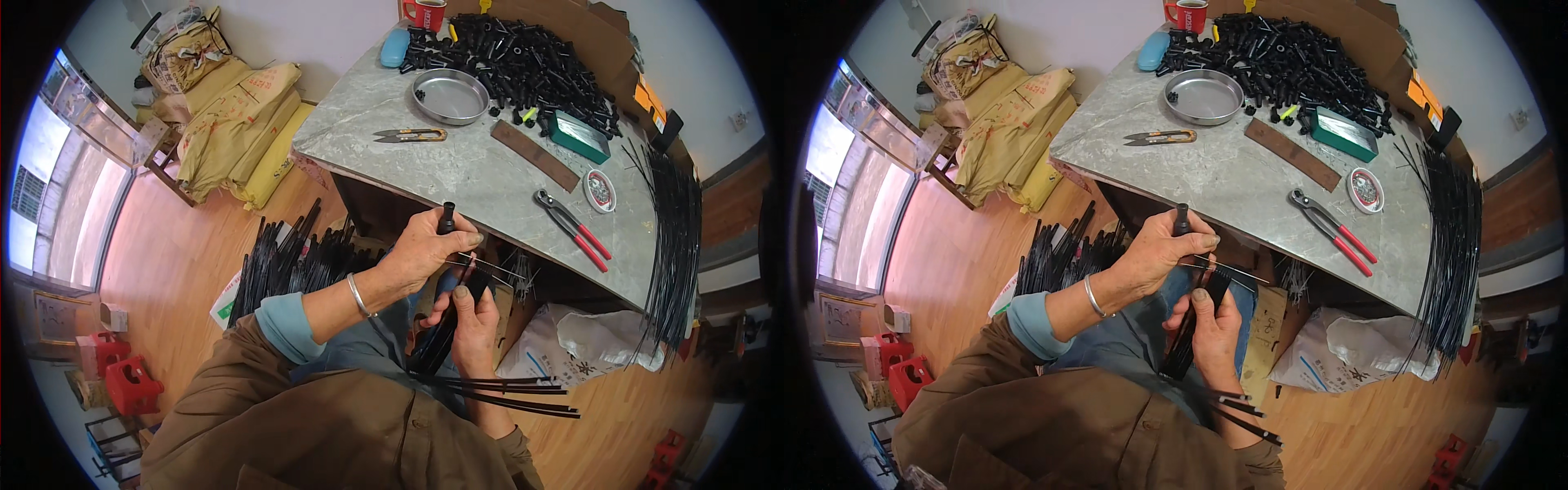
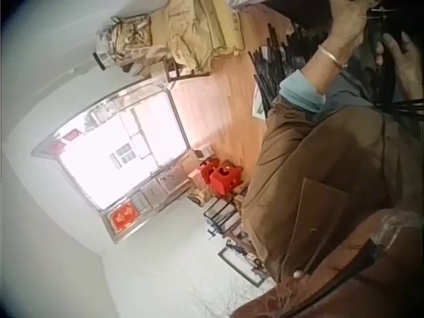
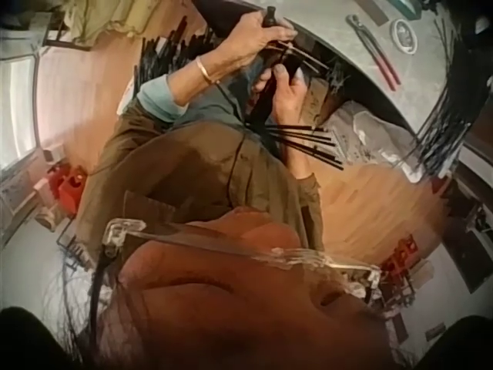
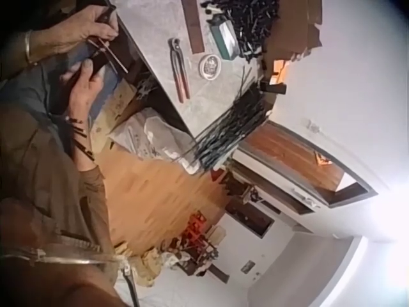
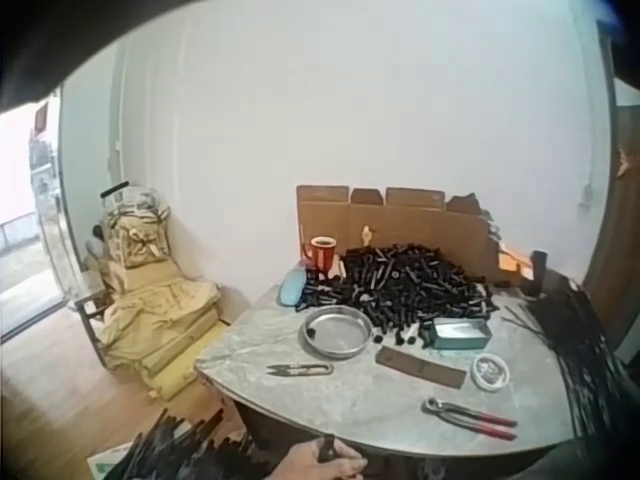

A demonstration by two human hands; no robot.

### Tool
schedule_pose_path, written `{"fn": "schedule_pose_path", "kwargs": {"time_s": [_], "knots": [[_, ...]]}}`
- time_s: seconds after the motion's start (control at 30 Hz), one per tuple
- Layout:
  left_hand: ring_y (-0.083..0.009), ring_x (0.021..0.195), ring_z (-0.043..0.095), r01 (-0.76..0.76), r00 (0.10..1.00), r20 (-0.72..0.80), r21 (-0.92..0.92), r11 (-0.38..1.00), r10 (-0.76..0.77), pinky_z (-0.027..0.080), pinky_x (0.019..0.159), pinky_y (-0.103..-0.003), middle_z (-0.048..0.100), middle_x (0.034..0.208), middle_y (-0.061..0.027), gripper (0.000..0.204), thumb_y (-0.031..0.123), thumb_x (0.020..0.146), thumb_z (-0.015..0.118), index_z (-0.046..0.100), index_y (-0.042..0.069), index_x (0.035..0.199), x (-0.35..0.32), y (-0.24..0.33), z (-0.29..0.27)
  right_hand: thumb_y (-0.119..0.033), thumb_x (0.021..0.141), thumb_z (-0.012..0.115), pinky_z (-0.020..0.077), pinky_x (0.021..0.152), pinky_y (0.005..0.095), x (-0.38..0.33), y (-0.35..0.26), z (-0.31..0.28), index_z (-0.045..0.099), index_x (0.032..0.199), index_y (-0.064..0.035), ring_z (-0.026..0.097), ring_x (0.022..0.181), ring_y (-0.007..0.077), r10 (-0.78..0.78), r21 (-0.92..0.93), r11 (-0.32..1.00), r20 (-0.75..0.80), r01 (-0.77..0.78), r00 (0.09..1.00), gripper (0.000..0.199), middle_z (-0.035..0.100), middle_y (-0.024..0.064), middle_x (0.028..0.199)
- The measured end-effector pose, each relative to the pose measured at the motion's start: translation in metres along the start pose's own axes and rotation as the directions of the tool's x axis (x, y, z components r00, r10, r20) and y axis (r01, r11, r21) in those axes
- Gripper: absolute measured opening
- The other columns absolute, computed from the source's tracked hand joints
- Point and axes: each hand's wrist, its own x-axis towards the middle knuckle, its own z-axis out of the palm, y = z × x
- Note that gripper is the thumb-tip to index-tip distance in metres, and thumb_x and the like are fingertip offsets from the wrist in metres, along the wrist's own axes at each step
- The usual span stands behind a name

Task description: The person is assembling black rods with plastic clips and using wire cutters to trim parts.

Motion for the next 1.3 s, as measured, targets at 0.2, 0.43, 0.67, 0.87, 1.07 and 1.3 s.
{"fn": "schedule_pose_path", "kwargs": {"time_s": [0.2, 0.43, 0.67, 0.87, 1.07, 1.3], "knots": [[-0.0103, 0.073, 0.06, -0.048, 0.998, 0.045, 0.162, 0.986, 0.042, 0.049, 0.061, -0.023, 0.063, 0.084, -0.0063, 0.017, 0.013, 0.087, 0.066, 0.062, -0.001, 0.097, 0.005, 0.006, -0.003, -0.015, 0.096, 0.052, 0.0568, 0.056, 0.031, 0.001, 0.001, -0.004, 0.048, 0.107, -0.0041, 0.06, 0.061, 0.0152, -0.003, 0.013, 1.0, -0.002, 0.003, 1.0, 0.015, 0.059, 0.0079, 0.077], [-0.0045, 0.06, 0.051, 0.083, 0.992, 0.059, 0.374, 0.924, -0.113, 0.042, 0.053, -0.019, 0.06, 0.074, -0.0006, 0.032, 0.014, 0.084, 0.07, 0.062, -0.002, 0.11, -0.026, 0.004, -0.004, -0.017, 0.097, 0.052, 0.0538, 0.055, 0.0262, 0.001, 0.0, -0.007, 0.054, 0.107, -0.0024, 0.062, 0.06, 0.0137, -0.016, 0.005, 1.0, -0.017, 0.016, 1.0, 0.018, 0.061, 0.0063, 0.077], [-0.0057, 0.06, 0.053, 0.045, 0.999, -0.017, 0.261, 0.964, -0.042, 0.042, 0.052, -0.019, 0.059, 0.073, -0.0002, 0.019, 0.01, 0.083, 0.071, 0.063, 0.0, 0.097, -0.023, -0.009, -0.001, -0.017, 0.092, 0.061, 0.0495, 0.067, 0.0242, 0.008, -0.01, -0.026, 0.064, 0.1, -0.0015, 0.061, 0.074, 0.0094, -0.2, -0.554, 0.805, 0.079, 0.21, 0.977, 0.018, 0.068, 0.0054, 0.086], [-0.0061, 0.062, 0.054, 0.056, 0.998, -0.005, 0.12, 0.991, -0.056, 0.042, 0.051, -0.019, 0.06, 0.075, -0.001, 0.022, 0.007, 0.082, 0.071, 0.061, 0.001, 0.1, -0.022, -0.019, -0.005, -0.025, 0.087, 0.066, 0.0478, 0.063, 0.0283, 0.015, -0.017, -0.027, 0.07, 0.094, -0.0029, 0.062, 0.069, 0.0104, -0.132, -0.518, 0.834, 0.151, 0.192, 0.98, 0.023, 0.07, 0.003, 0.078], [-0.0071, 0.061, 0.053, 0.086, 0.993, 0.087, -0.003, 0.996, -0.086, 0.041, 0.051, -0.021, 0.059, 0.074, -0.0009, 0.021, 0.008, 0.085, 0.068, 0.061, 0.001, 0.104, -0.02, -0.025, -0.007, -0.021, 0.091, 0.062, 0.0479, 0.076, 0.0248, 0.022, 0.0, -0.05, 0.068, 0.098, 0.0005, 0.06, 0.082, 0.0093, 0.135, -0.217, 0.972, 0.2, -0.09, 0.97, 0.023, 0.069, 0.0049, 0.091], [-0.0055, 0.061, 0.052, 0.031, 0.999, -0.015, 0.105, 0.994, -0.03, 0.04, 0.051, -0.019, 0.058, 0.073, 0.001, 0.022, 0.013, 0.087, 0.067, 0.061, 0.002, 0.105, -0.028, -0.029, 0.007, -0.024, 0.09, 0.063, 0.0482, 0.077, 0.0256, 0.02, -0.006, -0.046, 0.069, 0.096, -0.0003, 0.063, 0.082, 0.0122, 0.154, -0.205, 0.972, 0.176, -0.117, 0.972, 0.025, 0.069, 0.006, 0.089]]}}
